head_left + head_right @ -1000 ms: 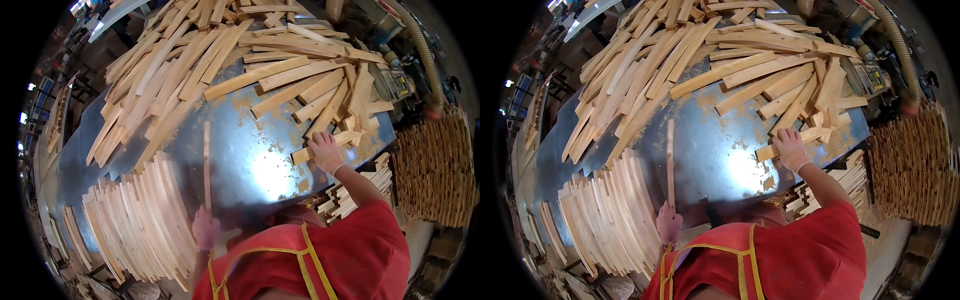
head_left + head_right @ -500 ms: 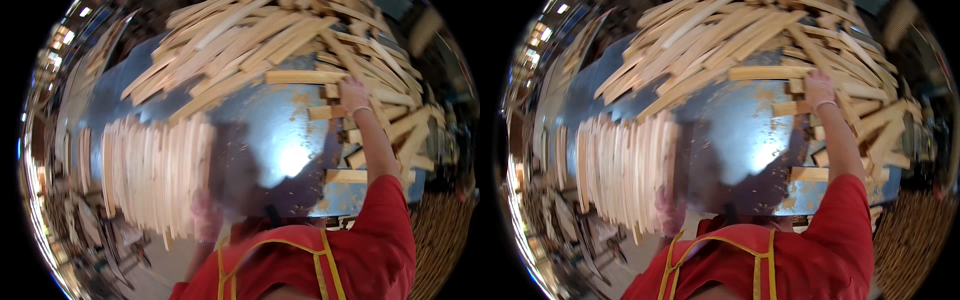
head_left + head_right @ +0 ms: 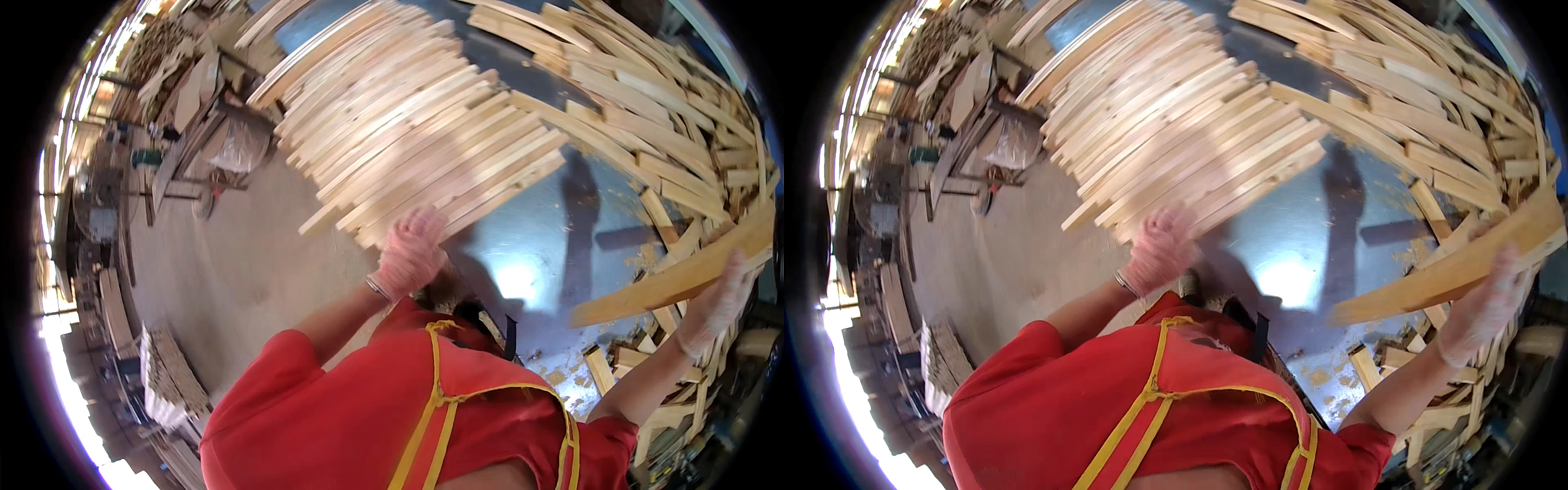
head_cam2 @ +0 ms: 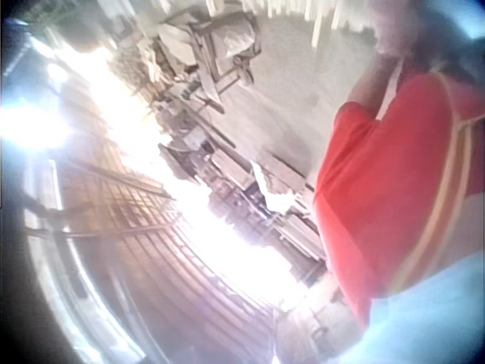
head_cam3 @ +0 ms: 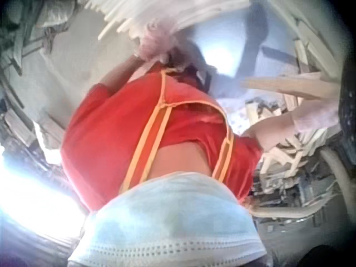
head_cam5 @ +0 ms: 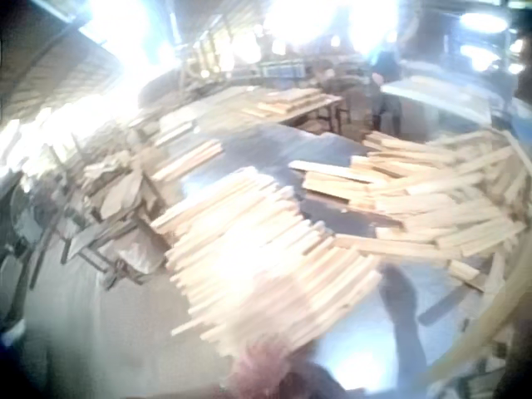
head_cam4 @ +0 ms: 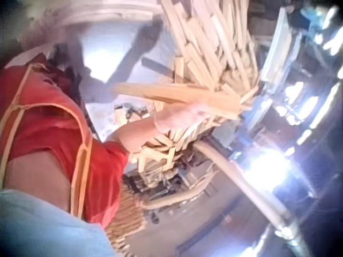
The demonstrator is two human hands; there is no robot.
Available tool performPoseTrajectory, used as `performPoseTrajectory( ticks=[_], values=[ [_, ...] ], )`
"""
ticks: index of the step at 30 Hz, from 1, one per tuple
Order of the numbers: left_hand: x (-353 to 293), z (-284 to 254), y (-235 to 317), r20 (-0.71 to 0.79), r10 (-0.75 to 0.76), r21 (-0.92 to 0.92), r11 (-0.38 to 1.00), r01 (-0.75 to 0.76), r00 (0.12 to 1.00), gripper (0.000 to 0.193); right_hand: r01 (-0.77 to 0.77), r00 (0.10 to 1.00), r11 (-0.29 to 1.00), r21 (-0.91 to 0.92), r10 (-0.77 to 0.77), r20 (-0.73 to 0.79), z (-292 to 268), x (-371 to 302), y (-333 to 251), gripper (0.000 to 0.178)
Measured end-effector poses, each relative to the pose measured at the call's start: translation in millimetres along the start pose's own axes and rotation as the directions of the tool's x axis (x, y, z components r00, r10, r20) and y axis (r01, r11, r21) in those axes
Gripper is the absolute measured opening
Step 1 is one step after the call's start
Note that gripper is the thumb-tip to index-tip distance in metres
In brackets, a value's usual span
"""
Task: The person sorts wooden planks on a metal table in a workshop. They pick up individual planks from a disorganized pile, inspect them, and place them into a neat stack.
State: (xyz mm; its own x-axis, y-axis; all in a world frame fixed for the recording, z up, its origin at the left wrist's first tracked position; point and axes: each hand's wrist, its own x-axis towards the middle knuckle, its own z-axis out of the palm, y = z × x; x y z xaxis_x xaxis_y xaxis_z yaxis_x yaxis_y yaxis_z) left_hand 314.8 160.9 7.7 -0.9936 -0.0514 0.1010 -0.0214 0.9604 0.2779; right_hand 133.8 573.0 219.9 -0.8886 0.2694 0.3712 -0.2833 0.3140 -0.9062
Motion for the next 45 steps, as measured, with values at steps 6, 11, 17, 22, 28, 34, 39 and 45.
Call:
performPoseTrajectory(
  ticks=[6,11,17,22,28,34,39,45],
  values=[
    [-72,8,-183,-0.340,-0.475,-0.057,0.872,0.487,0.811,0.075,-0.465,0.870,0.870,0.167,0.484,-0.099,93,-9,140,0.051],
    [-92,6,-273,0.122,-0.935,-0.742,0.137,0.656,0.334,0.061,-0.786,0.592,0.614,-0.069,0.781,0.200,169,-97,272,0.058],
    [-96,-6,-187,0.454,-0.690,-0.680,0.141,0.720,0.564,0.060,-0.740,0.627,0.669,-0.070,0.724,0.286,229,-174,209,0.055],
    [-68,-41,-132,0.762,-0.061,-0.399,0.740,0.541,0.645,0.065,-0.802,0.572,0.529,0.276,0.814,0.102,192,-168,217,0.059],
    [70,-20,-114,0.626,-0.216,-0.257,0.850,0.461,0.749,0.071,-0.886,0.461,0.422,0.193,0.749,0.476,167,-141,206,0.040],
    [168,50,-104,0.331,-0.258,-0.195,0.922,0.334,0.908,0.062,-0.340,0.636,0.715,-0.611,0.654,0.410,204,-131,185,0.068],
    [175,72,-65,0.384,-0.274,-0.243,0.891,0.382,0.882,0.067,-0.384,0.669,0.724,-0.572,0.646,0.367,200,-134,171,0.089],
    [200,113,-91,0.235,-0.172,-0.664,0.690,0.287,0.957,0.064,-0.518,0.615,0.702,-0.490,0.703,0.357,183,-111,137,0.093]
  ],
)
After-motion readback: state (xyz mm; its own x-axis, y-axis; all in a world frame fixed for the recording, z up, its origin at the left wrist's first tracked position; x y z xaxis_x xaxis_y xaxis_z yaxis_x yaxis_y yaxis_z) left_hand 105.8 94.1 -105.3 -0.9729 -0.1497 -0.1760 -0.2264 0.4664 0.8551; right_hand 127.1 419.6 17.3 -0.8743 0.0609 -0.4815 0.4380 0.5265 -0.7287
